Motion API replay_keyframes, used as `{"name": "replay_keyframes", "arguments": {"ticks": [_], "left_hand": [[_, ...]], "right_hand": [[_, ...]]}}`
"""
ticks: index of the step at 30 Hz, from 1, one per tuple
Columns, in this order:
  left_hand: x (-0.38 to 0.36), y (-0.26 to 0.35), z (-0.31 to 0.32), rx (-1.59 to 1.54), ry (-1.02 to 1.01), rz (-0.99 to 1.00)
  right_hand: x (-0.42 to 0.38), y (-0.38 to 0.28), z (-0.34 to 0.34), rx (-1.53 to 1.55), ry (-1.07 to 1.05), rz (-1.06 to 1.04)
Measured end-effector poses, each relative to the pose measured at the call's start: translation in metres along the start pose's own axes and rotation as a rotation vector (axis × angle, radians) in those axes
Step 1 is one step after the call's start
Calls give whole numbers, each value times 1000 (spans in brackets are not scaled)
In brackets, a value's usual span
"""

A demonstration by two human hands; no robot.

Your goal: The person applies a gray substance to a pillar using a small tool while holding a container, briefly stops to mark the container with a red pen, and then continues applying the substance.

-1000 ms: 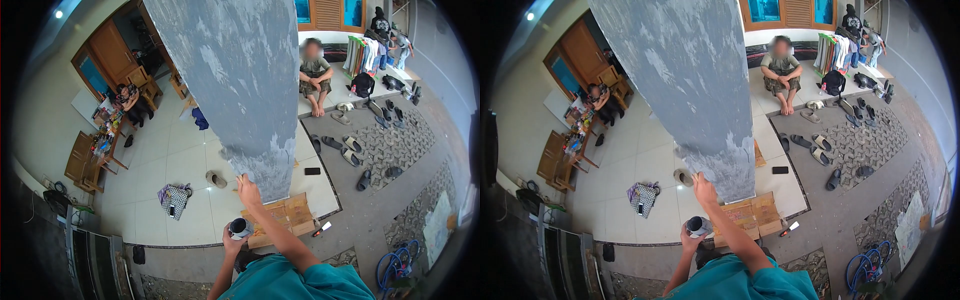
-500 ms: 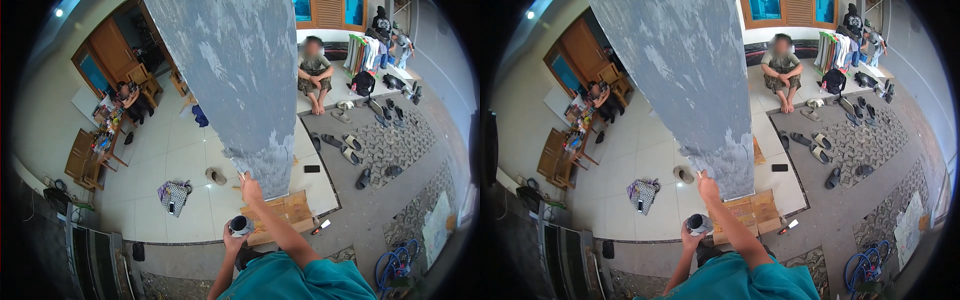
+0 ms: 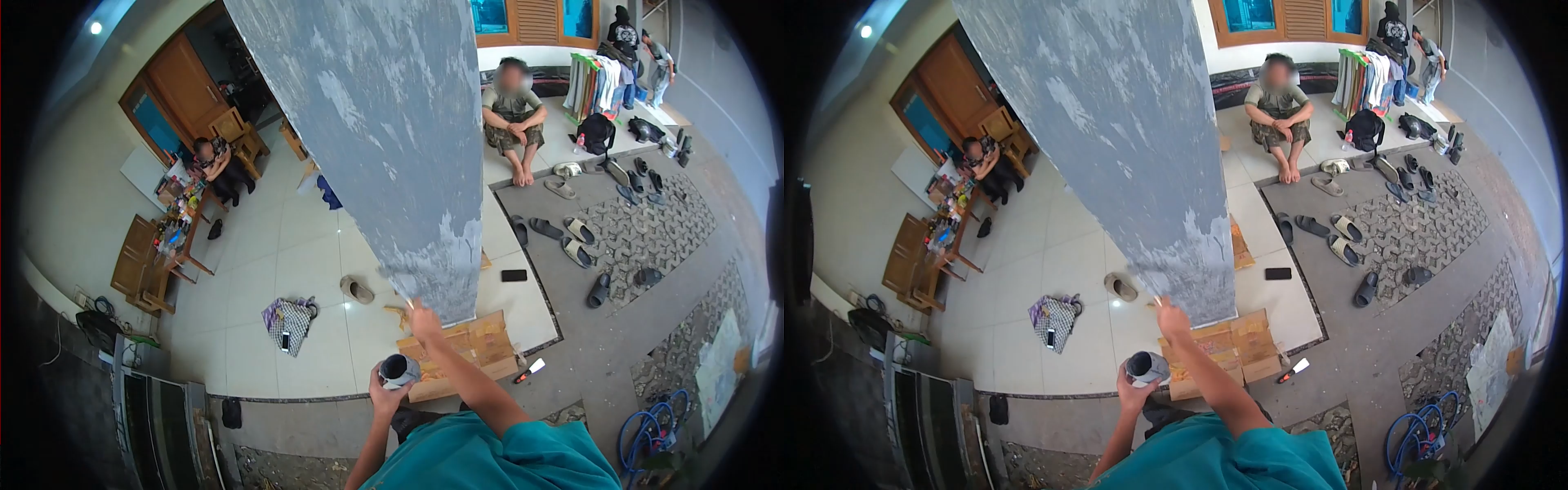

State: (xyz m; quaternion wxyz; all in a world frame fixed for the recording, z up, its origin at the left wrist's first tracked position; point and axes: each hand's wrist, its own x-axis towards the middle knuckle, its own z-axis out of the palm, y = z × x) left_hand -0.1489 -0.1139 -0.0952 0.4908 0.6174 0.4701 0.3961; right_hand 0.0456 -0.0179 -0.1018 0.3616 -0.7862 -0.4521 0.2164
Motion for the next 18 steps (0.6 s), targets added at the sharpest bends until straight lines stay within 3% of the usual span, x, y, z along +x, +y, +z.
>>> {"name": "replay_keyframes", "arguments": {"ticks": [4, 6, 9, 12, 16, 18], "left_hand": [[0, -5, -3, -5, 11, 28], [-2, -8, -3, 6, 14, 50], [-1, -11, -9, 81, -4, 56], [13, -4, -11, 73, -10, 65], [13, 7, -13, 8, 11, 66], [11, 2, -15, 39, 1, 56]], "right_hand": [[-14, -3, -4, -40, -47, -2], [-8, -25, -15, 82, -21, -83], [10, -36, -14, 62, 55, -18], [1, 4, 12, 37, 33, -5], [-19, -1, 3, 28, 4, 13], [-13, -22, -6, 100, 59, -108]]}}
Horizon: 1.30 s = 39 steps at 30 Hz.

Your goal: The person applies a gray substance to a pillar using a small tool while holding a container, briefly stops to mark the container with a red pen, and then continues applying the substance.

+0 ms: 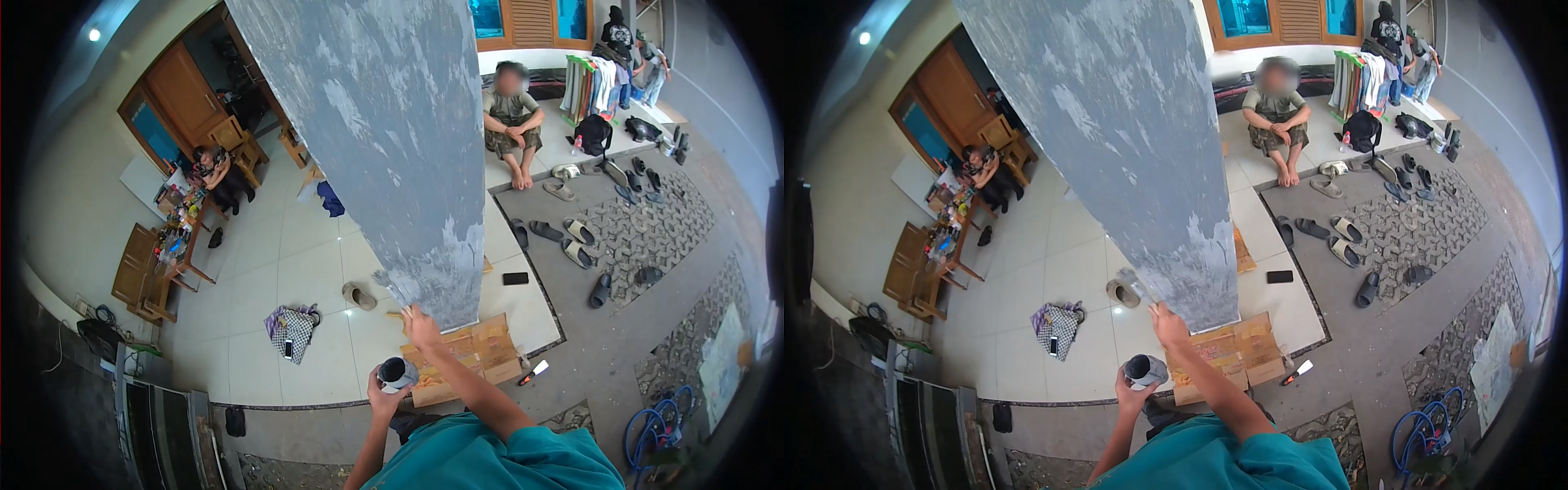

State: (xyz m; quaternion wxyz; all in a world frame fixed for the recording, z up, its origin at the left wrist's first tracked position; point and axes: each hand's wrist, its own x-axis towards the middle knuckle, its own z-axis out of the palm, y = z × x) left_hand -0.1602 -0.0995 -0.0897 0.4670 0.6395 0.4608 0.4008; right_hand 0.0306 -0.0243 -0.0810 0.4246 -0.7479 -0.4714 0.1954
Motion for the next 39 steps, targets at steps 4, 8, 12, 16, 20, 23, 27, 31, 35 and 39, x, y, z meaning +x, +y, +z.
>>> {"name": "replay_keyframes", "arguments": {"ticks": [4, 8, 12, 16, 20, 23, 27, 31, 35, 39], "left_hand": [[-5, -12, 3, 29, -23, -25], [-1, -3, 11, -78, 10, 11], [-5, -18, 10, -15, -27, -15], [0, -15, 15, -12, -52, -29], [5, -5, 13, -11, -41, -12], [8, -8, 12, -31, -30, -7], [5, -7, 18, -51, -28, -38], [11, -11, 32, -76, -38, -17], [18, -12, 44, -105, -27, 44], [13, 0, 47, -109, -38, 51]], "right_hand": [[19, 16, 9, 7, 108, -20], [1, 48, 15, -130, -51, 113], [-5, 17, -3, -13, -11, 63], [19, 10, 2, 68, 130, -67], [4, 71, 16, -149, -24, 128], [-15, 71, 1, -149, 7, 99], [-7, 51, -9, 45, 230, -72], [15, 52, -32, -1, 305, 37], [13, 77, -60, -39, 293, 144], [23, 45, -97, 158, 403, 4]]}}
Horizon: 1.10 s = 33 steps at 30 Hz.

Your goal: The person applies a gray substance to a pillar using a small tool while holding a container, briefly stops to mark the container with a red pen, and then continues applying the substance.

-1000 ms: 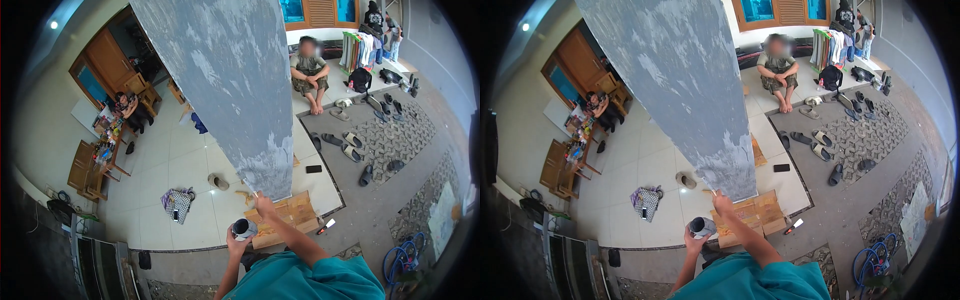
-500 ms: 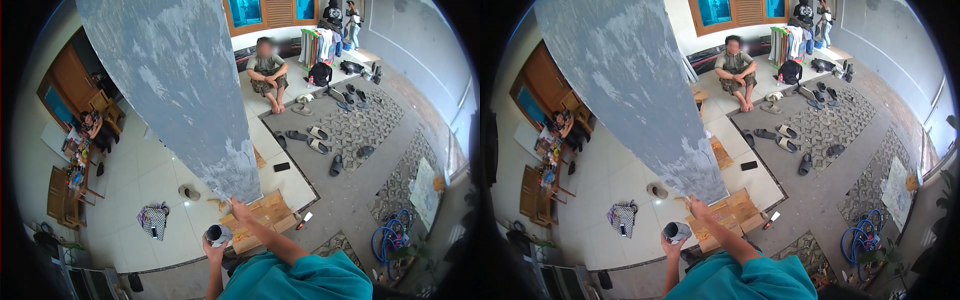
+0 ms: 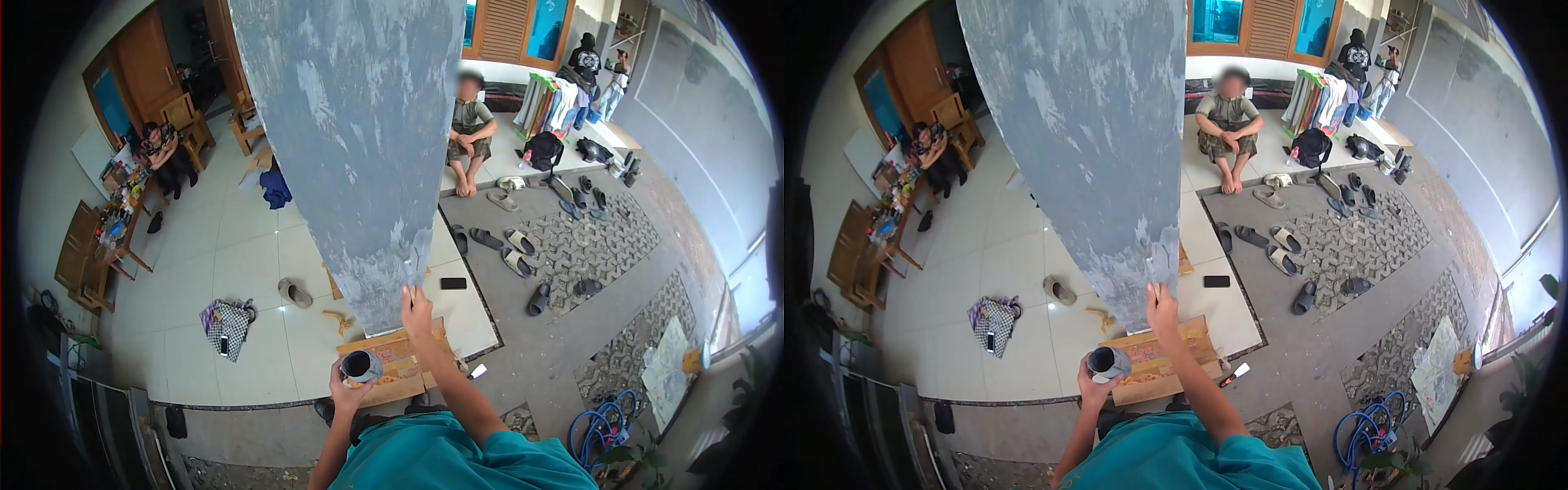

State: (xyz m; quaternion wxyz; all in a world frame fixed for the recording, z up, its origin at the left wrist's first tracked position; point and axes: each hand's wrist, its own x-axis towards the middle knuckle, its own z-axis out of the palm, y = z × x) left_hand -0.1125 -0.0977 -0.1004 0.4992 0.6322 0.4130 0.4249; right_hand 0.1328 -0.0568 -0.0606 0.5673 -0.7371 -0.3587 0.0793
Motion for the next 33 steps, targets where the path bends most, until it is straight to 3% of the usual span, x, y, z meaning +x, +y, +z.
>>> {"name": "replay_keyframes", "arguments": {"ticks": [4, 6, 12, 18, 21, 24, 28, 33], "left_hand": [[0, -3, -1, -2, -32, -3], [-2, -5, -2, 22, -27, 10], [-2, -4, -17, -10, 24, -21], [-4, -5, -25, 110, 3, -36], [-6, -9, -21, 73, -6, -31], [1, -4, -14, 71, -31, -8], [-11, 2, -13, 44, -43, -86], [-14, -8, -14, 57, -49, -80]], "right_hand": [[33, -26, 8, 34, 102, -134], [37, -16, 14, -199, 9, 14], [-23, 31, 20, -159, -50, 152], [13, -43, -5, 47, 18, 40], [27, -33, 0, -142, -54, 197], [3, 22, 10, -195, -63, 174], [-22, 26, -2, -205, -71, 244], [8, -12, -8, 0, 42, 24]]}}
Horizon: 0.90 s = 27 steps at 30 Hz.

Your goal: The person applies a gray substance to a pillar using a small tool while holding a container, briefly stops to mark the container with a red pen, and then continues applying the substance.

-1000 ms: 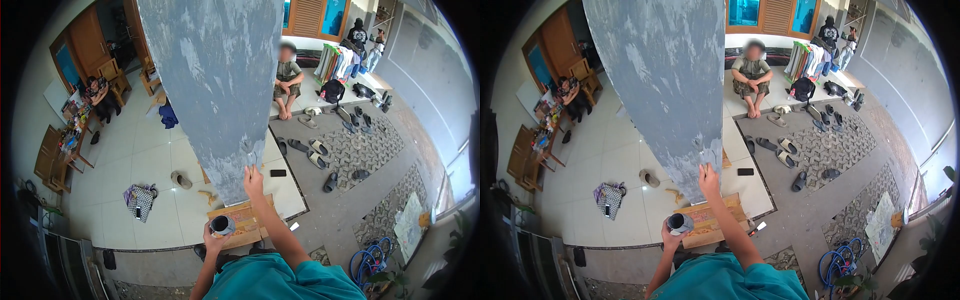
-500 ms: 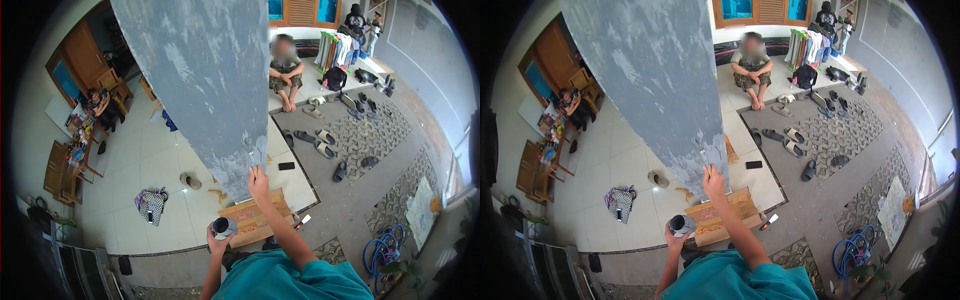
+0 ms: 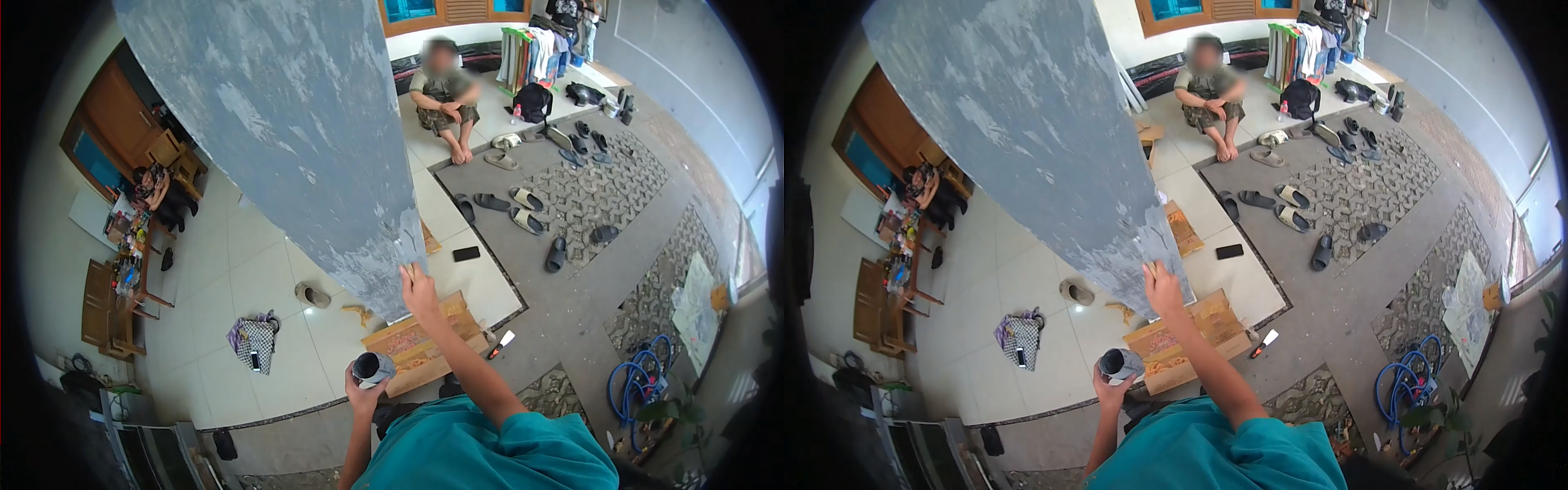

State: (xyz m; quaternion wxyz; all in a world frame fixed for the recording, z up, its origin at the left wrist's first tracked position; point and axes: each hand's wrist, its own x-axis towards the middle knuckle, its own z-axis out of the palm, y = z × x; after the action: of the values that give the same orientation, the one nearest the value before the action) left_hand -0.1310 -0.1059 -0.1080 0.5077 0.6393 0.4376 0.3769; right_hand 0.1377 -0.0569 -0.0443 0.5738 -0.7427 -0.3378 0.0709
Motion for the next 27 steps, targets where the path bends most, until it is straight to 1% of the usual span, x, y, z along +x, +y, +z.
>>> {"name": "replay_keyframes", "arguments": {"ticks": [2, 4, 6, 7, 9, 11, 13, 15, 16, 18, 19, 21, 24, 27], "left_hand": [[1, 1, 1, 15, -7, -10], [0, -1, 1, 27, -10, -23], [3, -2, 0, 41, -19, 20], [6, 3, 0, 43, -18, 29], [3, 11, 0, 7, 3, -10], [2, 6, -4, 30, -4, -5], [4, 2, -5, 54, -14, 5], [4, 0, -6, 12, -20, -16], [4, 2, -6, 15, -24, -19], [6, 8, -3, 5, -22, -13], [7, 10, -2, 7, -23, -15], [7, 12, 0, 40, -26, -23], [9, 5, 0, 24, -21, 30], [7, 2, -2, 12, -23, -4]], "right_hand": [[20, -22, 0, 13, 4, -19], [20, -21, 2, 23, 1, -40], [20, -12, 10, -163, -70, 126], [16, -4, 13, -157, -64, 121], [-8, 9, 9, -217, -123, 186], [-19, 18, 7, -181, -127, 200], [-16, 8, 4, -142, -125, 213], [-3, -17, -3, 6, -37, 103], [5, -32, -9, 7, -36, 109], [21, -56, -16, 59, 10, -29], [27, -55, -14, 59, 9, -26], [33, -47, -6, -88, -64, 119], [16, -11, 2, -163, -84, 127], [-2, -1, -1, -156, -91, 154]]}}
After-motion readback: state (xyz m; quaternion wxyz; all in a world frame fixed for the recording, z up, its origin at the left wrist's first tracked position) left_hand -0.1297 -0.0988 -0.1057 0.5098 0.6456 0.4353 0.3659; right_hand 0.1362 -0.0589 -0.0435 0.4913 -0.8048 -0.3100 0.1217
